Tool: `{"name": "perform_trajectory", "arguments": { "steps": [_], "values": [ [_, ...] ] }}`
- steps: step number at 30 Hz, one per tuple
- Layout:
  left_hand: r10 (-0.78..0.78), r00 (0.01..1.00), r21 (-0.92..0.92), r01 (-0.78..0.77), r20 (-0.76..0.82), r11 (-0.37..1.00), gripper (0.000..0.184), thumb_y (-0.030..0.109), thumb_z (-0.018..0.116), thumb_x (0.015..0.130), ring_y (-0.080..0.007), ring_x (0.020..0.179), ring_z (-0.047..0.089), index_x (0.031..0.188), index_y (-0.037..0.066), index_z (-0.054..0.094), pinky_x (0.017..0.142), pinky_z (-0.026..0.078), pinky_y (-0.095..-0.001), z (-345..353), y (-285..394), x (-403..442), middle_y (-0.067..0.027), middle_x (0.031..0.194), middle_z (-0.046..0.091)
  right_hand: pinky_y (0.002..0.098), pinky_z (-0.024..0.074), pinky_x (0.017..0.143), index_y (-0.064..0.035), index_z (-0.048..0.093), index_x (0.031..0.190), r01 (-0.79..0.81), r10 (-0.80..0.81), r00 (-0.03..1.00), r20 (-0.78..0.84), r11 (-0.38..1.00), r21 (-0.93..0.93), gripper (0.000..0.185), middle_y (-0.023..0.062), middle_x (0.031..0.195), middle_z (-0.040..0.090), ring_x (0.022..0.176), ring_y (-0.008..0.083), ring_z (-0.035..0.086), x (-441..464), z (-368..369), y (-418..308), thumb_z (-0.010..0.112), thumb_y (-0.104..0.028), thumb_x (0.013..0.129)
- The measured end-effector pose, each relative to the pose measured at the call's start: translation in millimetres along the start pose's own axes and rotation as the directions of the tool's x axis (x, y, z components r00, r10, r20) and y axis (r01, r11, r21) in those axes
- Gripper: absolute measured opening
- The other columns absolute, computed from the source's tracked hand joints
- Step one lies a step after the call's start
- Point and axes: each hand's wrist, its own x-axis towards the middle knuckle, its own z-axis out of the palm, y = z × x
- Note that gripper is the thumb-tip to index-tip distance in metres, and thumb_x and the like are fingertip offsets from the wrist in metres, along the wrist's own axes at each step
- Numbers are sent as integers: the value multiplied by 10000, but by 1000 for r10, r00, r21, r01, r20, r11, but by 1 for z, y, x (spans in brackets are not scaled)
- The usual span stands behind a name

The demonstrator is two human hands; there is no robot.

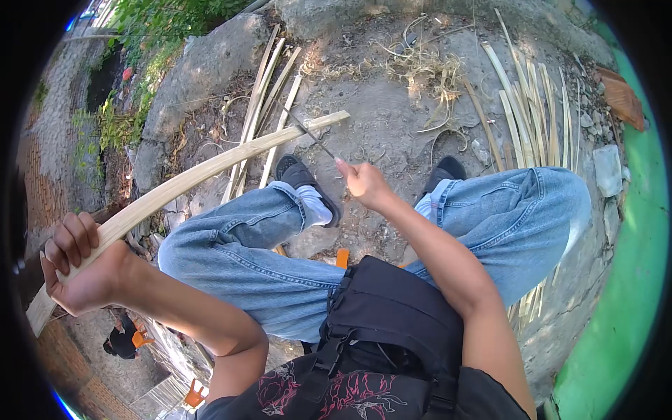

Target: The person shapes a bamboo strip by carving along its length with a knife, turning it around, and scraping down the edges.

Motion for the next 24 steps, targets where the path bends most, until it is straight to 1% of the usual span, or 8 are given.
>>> {"name": "perform_trajectory", "arguments": {
  "steps": [2, 3, 6, 7, 11, 14, 17, 24],
  "values": [
    [2, 998, 11, -1, -55, 1000, 294, 205, 494, 753, -100, 479, 215, 588, 171, 253, 463, 171, -258, -3, -2, -1, 10, 545, 224, 340, 312, 476, 0, 449, 556, 0, -1, 999, -44, 1000, -25, 615, 30, 468, 358, 497, 95, 331, -9, 12, -8, 431, -450, 975],
    [-11, 1000, -16, 10, -18, 1000, 296, 206, 495, 754, -100, 479, 214, 588, 171, 253, 463, 171, -258, -3, -2, 0, 10, 546, 224, 344, 324, 485, -1, 463, 577, 30, -35, 999, 26, 986, 163, 574, -3, 488, 389, 504, 84, 340, -18, 19, -12, 461, -415, 974],
    [-36, 998, -41, 38, 60, 998, 300, 209, 499, 757, -99, 482, 213, 589, 173, 253, 465, 170, -258, -9, -1, -1, 11, 549, 225, 336, 325, 494, 5, 475, 599, 266, -289, 957, 37, 918, 294, 541, -27, 509, 406, 514, 76, 345, -24, 23, -18, 482, -387, 972],
    [-42, 997, -39, 45, 69, 998, 301, 210, 500, 759, -99, 483, 214, 590, 173, 254, 466, 171, -258, -10, 0, -3, 11, 550, 226, 335, 365, 524, 44, 574, 670, 151, -171, 984, 49, 949, 278, 550, 84, 492, 456, 525, 133, 404, -13, 25, -4, 479, -413, 960],
    [-30, 997, -59, 34, 77, 998, 302, 209, 503, 764, -98, 489, 218, 591, 176, 257, 469, 176, -258, -17, 1, 3, 13, 553, 228, 359, 357, 517, 57, 540, 628, -97, 95, 995, -36, 994, -45, 579, 77, 499, 441, 515, 140, 388, 11, 11, 9, 457, -399, 974],
    [-50, 991, -91, 61, 125, 994, 298, 205, 504, 762, -97, 492, 220, 594, 178, 259, 471, 176, -258, -7, 2, -1, 17, 555, 227, 272, 282, 436, -53, 433, 541, 59, -79, 995, 61, 957, 283, 608, -10, 472, 378, 434, 91, 329, -9, 26, -19, 393, -464, 987],
    [-54, 989, -106, 69, 135, 992, 304, 203, 528, 744, -95, 492, 216, 597, 177, 263, 470, 174, -259, -9, 1, -2, 21, 554, 229, 261, 280, 408, -97, 394, 521, 17, -114, 972, 207, 907, 421, 591, -12, 460, 373, 411, 80, 346, -16, 18, -43, 377, -446, 998],
    [-39, 986, -86, 54, 162, 995, 312, 205, 541, 737, -94, 493, 212, 594, 175, 266, 471, 166, -261, -5, 5, -7, 26, 553, 237, 274, 293, 408, -75, 408, 522, 29, -96, 983, 155, 922, 387, 593, -22, 454, 355, 414, 74, 334, -11, 22, -31, 382, -423, 1002]
  ]
}}
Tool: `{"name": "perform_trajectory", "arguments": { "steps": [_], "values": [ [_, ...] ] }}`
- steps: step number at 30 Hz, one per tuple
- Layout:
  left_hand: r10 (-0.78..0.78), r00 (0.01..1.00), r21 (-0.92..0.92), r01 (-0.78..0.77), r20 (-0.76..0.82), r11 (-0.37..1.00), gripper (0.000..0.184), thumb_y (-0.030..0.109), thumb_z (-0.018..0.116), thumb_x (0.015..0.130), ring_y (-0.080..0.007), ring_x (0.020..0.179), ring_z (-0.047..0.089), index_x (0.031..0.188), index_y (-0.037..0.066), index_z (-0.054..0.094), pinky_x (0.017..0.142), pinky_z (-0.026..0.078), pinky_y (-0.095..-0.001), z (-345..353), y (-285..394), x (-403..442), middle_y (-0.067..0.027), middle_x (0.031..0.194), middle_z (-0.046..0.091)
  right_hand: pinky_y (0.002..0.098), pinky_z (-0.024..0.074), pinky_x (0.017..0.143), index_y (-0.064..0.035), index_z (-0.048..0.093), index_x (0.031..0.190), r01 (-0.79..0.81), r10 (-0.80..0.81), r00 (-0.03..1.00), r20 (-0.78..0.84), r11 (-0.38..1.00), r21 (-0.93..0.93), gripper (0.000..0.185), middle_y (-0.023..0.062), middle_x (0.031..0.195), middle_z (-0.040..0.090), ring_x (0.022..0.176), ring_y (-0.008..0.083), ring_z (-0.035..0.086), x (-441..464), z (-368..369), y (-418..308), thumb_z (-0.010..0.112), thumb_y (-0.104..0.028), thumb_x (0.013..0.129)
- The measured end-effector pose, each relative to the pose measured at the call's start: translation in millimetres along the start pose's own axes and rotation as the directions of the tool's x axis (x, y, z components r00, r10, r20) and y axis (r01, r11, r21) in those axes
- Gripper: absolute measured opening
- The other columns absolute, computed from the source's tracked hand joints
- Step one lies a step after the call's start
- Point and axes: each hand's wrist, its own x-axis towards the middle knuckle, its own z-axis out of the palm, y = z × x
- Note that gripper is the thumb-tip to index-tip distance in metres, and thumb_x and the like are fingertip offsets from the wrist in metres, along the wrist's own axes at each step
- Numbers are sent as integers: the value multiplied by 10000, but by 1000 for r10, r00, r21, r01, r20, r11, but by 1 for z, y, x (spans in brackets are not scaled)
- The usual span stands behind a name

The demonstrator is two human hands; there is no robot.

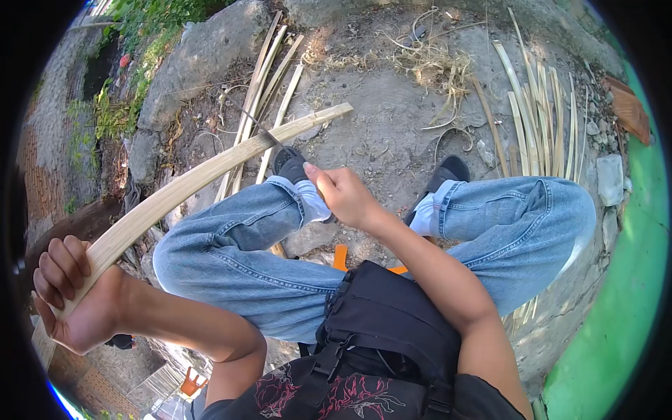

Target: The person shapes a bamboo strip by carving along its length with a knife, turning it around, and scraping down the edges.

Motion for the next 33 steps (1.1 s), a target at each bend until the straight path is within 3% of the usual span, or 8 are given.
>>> {"name": "perform_trajectory", "arguments": {
  "steps": [6, 10, 15, 19, 22, 25, 30, 33],
  "values": [
    [11, 997, 8, -10, -79, 1000, 308, 203, 541, 738, -94, 498, 213, 590, 172, 274, 474, 167, -261, -6, -2, 9, 23, 554, 242, 303, 276, 457, -21, 444, 547, -89, 46, 983, -178, 965, -246, 590, -33, 480, 356, 488, 76, 324, 9, -4, 12, 434, -411, 990],
    [-19, 999, 10, 19, -38, 1000, 301, 195, 534, 740, -95, 495, 210, 590, 171, 274, 472, 166, -261, 2, -4, 5, 23, 552, 237, 359, 313, 479, 42, 512, 619, 137, -139, 989, -41, 989, -58, 566, 70, 493, 368, 497, 134, 338, -9, 11, -12, 471, -403, 967],
    [9, 999, -22, -10, -47, 1000, 295, 187, 525, 736, -96, 498, 208, 594, 173, 267, 472, 164, -264, -6, -5, 11, 23, 554, 229, 358, 306, 480, 26, 485, 603, -71, 23, 982, -189, 965, -254, 558, 53, 484, 354, 495, 125, 341, 20, -13, 27, 475, -399, 964],
    [-12, 999, -18, 12, -29, 1000, 297, 183, 524, 732, -96, 496, 199, 600, 173, 259, 469, 159, -266, 6, -5, 10, 23, 556, 224, 378, 342, 475, 25, 530, 590, 214, -240, 964, -117, 956, -202, 600, 117, 454, 433, 455, 174, 399, -18, 13, -20, 468, -450, 953],
    [17, 1000, 18, -17, -18, 1000, 293, 184, 524, 734, -95, 497, 201, 603, 174, 262, 471, 159, -267, -1, -4, 8, 22, 560, 230, 388, 351, 482, 37, 549, 607, -82, 53, 987, -150, 977, -196, 606, 150, 479, 464, 471, 188, 418, 14, -19, 45, 469, -457, 950],
    [23, 995, 10, -22, -98, 1000, 292, 185, 520, 743, -94, 498, 204, 599, 175, 266, 470, 161, -266, -8, -5, 13, 23, 559, 230, 376, 361, 496, 54, 537, 611, -76, -1, 977, -213, 932, -354, 604, 140, 491, 456, 493, 174, 417, 22, -27, 24, 477, -441, 952],
    [-24, 1000, -26, 25, 6, 999, 301, 190, 524, 749, -92, 492, 214, 596, 177, 266, 468, 170, -258, -1, -4, 8, 25, 549, 233, 366, 353, 501, 40, 539, 632, 92, -107, 992, -70, 978, -189, 558, 109, 497, 454, 512, 158, 368, -8, 5, -19, 483, -409, 959],
    [-26, 1000, -18, 26, 13, 999, 300, 187, 529, 743, -91, 494, 216, 594, 175, 268, 471, 171, -257, -3, -2, 9, 26, 548, 231, 373, 337, 492, 35, 515, 620, -75, 42, 990, -137, 968, -238, 550, 113, 496, 436, 507, 154, 352, 17, -30, 40, 493, -400, 957]
  ]
}}
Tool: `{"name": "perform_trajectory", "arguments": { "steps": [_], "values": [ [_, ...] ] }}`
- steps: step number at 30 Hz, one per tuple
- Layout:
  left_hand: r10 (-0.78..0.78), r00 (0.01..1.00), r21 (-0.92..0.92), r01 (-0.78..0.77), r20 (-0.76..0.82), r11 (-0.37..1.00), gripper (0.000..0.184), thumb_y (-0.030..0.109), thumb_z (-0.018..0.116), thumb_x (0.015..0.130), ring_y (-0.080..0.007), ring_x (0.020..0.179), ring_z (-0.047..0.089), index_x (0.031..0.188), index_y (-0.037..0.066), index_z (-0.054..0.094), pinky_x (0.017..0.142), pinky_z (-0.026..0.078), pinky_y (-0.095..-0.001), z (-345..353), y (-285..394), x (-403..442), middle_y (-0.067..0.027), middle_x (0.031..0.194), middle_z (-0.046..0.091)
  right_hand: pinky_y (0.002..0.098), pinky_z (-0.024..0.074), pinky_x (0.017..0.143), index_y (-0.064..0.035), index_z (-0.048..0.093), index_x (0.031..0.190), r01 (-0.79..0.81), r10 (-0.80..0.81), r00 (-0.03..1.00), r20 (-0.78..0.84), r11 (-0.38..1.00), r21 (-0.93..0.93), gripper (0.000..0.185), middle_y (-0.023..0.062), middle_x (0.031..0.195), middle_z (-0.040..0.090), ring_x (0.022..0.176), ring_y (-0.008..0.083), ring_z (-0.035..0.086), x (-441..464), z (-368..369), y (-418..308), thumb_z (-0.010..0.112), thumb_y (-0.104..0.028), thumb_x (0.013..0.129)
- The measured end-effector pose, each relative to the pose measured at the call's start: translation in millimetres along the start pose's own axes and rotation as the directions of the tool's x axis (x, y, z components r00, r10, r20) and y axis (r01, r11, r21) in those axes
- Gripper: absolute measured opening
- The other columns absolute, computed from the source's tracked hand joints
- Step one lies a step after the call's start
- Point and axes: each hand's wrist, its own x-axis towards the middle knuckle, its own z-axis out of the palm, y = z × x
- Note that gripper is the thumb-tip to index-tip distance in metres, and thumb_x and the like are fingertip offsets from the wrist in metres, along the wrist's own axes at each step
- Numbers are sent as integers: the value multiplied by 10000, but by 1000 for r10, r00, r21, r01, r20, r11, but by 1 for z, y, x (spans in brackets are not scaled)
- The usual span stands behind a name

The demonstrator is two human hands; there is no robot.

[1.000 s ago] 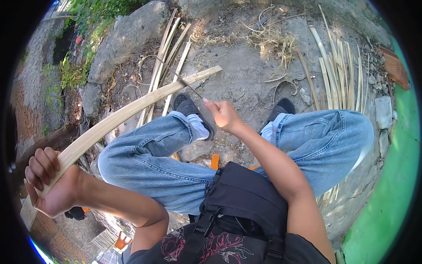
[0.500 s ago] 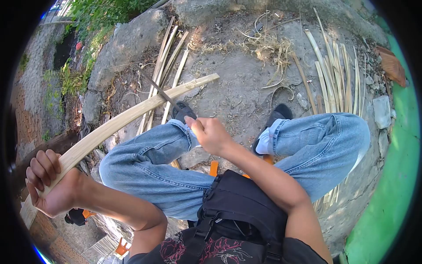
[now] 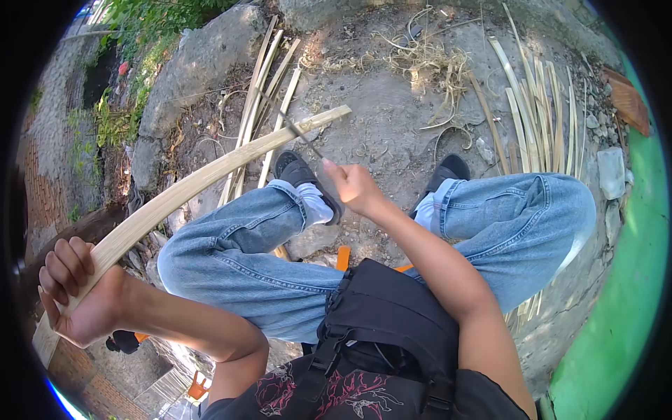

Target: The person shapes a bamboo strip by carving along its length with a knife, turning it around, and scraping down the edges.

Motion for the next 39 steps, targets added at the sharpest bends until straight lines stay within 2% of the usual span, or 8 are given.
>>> {"name": "perform_trajectory", "arguments": {
  "steps": [4, 8, 14, 17, 26, 29, 32, 39],
  "values": [
    [14, 999, -15, -14, -47, 1000, 297, 182, 531, 733, -91, 500, 214, 593, 172, 269, 474, 169, -258, -1, 0, 1, 26, 552, 229, 382, 313, 478, 30, 490, 597, -80, 76, 992, -96, 996, -34, 576, 106, 478, 387, 486, 157, 339, 2, 6, -8, 483, -420, 957],
    [4, 1000, -9, -5, -26, 1000, 297, 182, 534, 724, -92, 503, 211, 593, 171, 268, 475, 166, -258, 1, -3, 1, 26, 556, 228, 378, 316, 487, 38, 467, 569, 201, -203, 979, 4, 976, 84, 658, 90, 461, 350, 481, 157, 343, -23, 20, -50, 433, -494, 954],
    [30, 997, 0, -31, -66, 1000, 298, 182, 541, 726, -90, 497, 210, 601, 175, 270, 474, 166, -258, -6, -2, 3, 28, 551, 231, 341, 316, 488, -3, 484, 570, -124, 125, 991, -40, 992, 7, 594, 47, 484, 404, 486, 122, 355, 20, -3, 21, 452, -440, 969],
    [-17, 1000, -71, 18, 21, 997, 299, 177, 547, 731, -87, 495, 211, 606, 179, 275, 474, 167, -257, -6, -2, 7, 33, 552, 235, 317, 310, 484, -7, 466, 560, -130, 94, 988, 122, 936, 328, 604, 20, 487, 388, 495, 99, 349, -4, 16, -15, 450, -451, 970],
    [3, 1000, -19, -3, 19, 1000, 333, 172, 571, 717, -83, 485, 212, 578, 183, 269, 463, 161, -257, -11, -3, 2, 45, 528, 239, 314, 293, 479, 2, 451, 568, 149, -178, 980, 92, 954, 259, 591, 5, 499, 353, 526, 86, 323, -24, 24, -47, 457, -427, 975],
    [-32, 999, -24, 32, 12, 999, 333, 167, 571, 715, -82, 484, 215, 577, 183, 269, 464, 160, -256, -17, 2, 3, 45, 527, 240, 301, 303, 473, -17, 454, 587, 37, -36, 999, 40, 999, -11, 556, -8, 508, 384, 503, 80, 351, 10, 5, 18, 414, -388, 999],
    [-35, 999, -35, 35, 0, 999, 334, 160, 568, 719, -82, 484, 219, 577, 184, 267, 464, 161, -256, -21, 3, 5, 45, 526, 239, 310, 305, 478, 3, 463, 589, -46, 47, 999, -23, 999, 29, 567, 15, 510, 380, 520, 84, 350, 10, 19, 14, 423, -392, 994],
    [-25, 998, -47, 28, 53, 999, 334, 155, 560, 724, -82, 486, 223, 575, 185, 263, 465, 165, -262, -16, -2, 6, 39, 528, 239, 332, 344, 487, 28, 530, 615, 205, -214, 976, 35, 962, 181, 571, 65, 482, 399, 501, 129, 362, -29, 32, -57, 460, -418, 964]
  ]
}}
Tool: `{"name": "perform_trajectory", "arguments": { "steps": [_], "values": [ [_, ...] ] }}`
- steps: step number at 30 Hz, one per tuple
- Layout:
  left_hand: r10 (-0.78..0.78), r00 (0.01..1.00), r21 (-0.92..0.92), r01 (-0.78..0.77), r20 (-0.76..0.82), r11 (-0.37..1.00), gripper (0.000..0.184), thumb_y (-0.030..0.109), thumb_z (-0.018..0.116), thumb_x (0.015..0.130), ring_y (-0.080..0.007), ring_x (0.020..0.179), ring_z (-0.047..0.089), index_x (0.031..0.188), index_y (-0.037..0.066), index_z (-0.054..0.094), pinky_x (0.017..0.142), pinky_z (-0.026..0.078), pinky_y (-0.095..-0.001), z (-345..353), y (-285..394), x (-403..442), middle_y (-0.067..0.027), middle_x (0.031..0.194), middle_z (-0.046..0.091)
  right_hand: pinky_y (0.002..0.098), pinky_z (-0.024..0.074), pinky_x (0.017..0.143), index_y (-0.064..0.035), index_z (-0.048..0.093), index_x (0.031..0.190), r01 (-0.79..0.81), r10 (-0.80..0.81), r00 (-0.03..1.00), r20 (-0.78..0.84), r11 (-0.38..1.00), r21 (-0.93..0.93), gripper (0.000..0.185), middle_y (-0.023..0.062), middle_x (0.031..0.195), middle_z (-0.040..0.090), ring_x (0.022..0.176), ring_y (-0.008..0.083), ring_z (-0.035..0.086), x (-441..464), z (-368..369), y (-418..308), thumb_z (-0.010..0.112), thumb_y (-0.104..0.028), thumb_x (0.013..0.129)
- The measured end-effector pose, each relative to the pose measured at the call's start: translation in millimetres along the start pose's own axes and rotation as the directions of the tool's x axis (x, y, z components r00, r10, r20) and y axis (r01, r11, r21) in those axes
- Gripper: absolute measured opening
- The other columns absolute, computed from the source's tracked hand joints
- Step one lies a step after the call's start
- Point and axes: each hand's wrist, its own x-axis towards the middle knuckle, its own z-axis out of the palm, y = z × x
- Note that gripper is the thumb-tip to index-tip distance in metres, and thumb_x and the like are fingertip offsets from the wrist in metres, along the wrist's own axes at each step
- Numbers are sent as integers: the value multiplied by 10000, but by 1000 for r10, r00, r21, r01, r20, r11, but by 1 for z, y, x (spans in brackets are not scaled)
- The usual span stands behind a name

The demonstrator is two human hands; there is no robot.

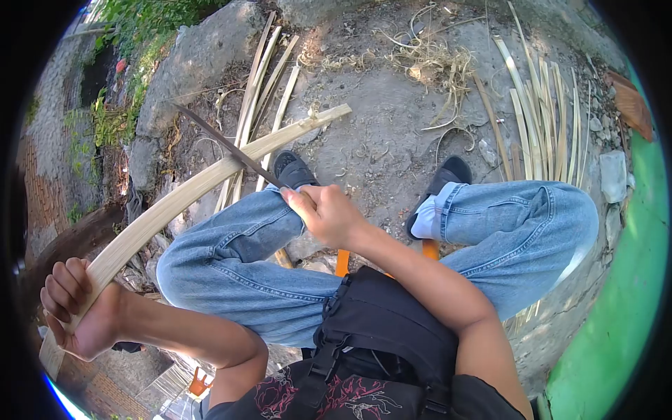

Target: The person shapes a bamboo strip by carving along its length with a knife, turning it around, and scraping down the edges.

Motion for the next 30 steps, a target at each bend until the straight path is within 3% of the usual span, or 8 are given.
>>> {"name": "perform_trajectory", "arguments": {
  "steps": [1, 3, 6, 9, 15, 18, 24, 30],
  "values": [
    [-1, 1000, 12, 1, -11, 1000, 334, 154, 561, 722, -83, 489, 226, 577, 186, 262, 467, 163, -263, 1, 1, -1, 38, 527, 237, 330, 346, 486, 27, 534, 615, 32, -32, 999, -16, 999, 17, 575, 62, 478, 406, 496, 132, 365, 4, -3, 22, 457, -422, 965],
    [-10, 1000, 19, 10, -19, 1000, 334, 154, 563, 721, -83, 491, 224, 578, 186, 263, 469, 162, -261, -3, 4, -4, 38, 530, 235, 352, 355, 486, 26, 533, 601, -284, 276, 956, -98, 955, -83, 595, 65, 472, 447, 479, 156, 391, 18, -38, 76, 463, -446, 957],
    [23, 999, -12, -24, -31, 1000, 335, 155, 565, 720, -84, 495, 219, 580, 185, 262, 470, 160, -259, 1, 1, 2, 38, 535, 233, 382, 358, 490, 23, 522, 583, -317, 273, 941, -199, 919, -234, 624, 84, 473, 470, 472, 181, 411, 31, -47, 67, 464, -482, 947],
    [31, 998, -8, -31, -51, 999, 333, 159, 567, 722, -86, 495, 213, 585, 183, 264, 472, 160, -258, 8, -2, 5, 38, 541, 231, 399, 347, 491, 29, 515, 581, -200, 158, 967, -202, 957, -211, 633, 134, 484, 467, 472, 191, 429, 21, -24, 55, 454, -483, 949],
    [17, 999, 9, -17, -29, 1000, 325, 166, 568, 734, -86, 495, 213, 597, 178, 274, 474, 166, -259, 6, -5, 4, 39, 542, 233, 365, 328, 482, 30, 478, 577, 0, -5, 998, -63, 997, -72, 633, 115, 480, 396, 496, 132, 373, 7, -13, 29, 436, -469, 963],
    [-24, 999, -10, 24, -27, 1000, 320, 170, 557, 744, -88, 496, 213, 601, 174, 272, 474, 169, -260, 1, 3, 2, 36, 541, 229, 365, 329, 491, 29, 472, 584, -258, 225, 963, -147, 928, -269, 635, 99, 485, 375, 516, 131, 360, 21, -51, 81, 436, -481, 961],
    [21, 999, -56, -23, -33, 998, 295, 177, 501, 803, -91, 505, 209, 623, 167, 267, 478, 179, -256, -5, -6, 12, 24, 565, 222, 381, 345, 493, 16, 497, 582, -260, 248, 959, -136, 962, -80, 663, 85, 488, 413, 499, 147, 397, 31, -43, 127, 430, -534, 947],
    [154, 967, 47, -148, -201, 988, 267, 263, 496, 833, -138, 605, 269, 669, 135, 330, 549, 236, -290, 15, -11, 6, -21, 642, 268, 361, 390, 527, -24, 533, 599, -348, 345, 938, -44, 933, -95, 554, 16, 562, 504, 527, 134, 435, 23, -49, 88, 643, -506, 847]
  ]
}}
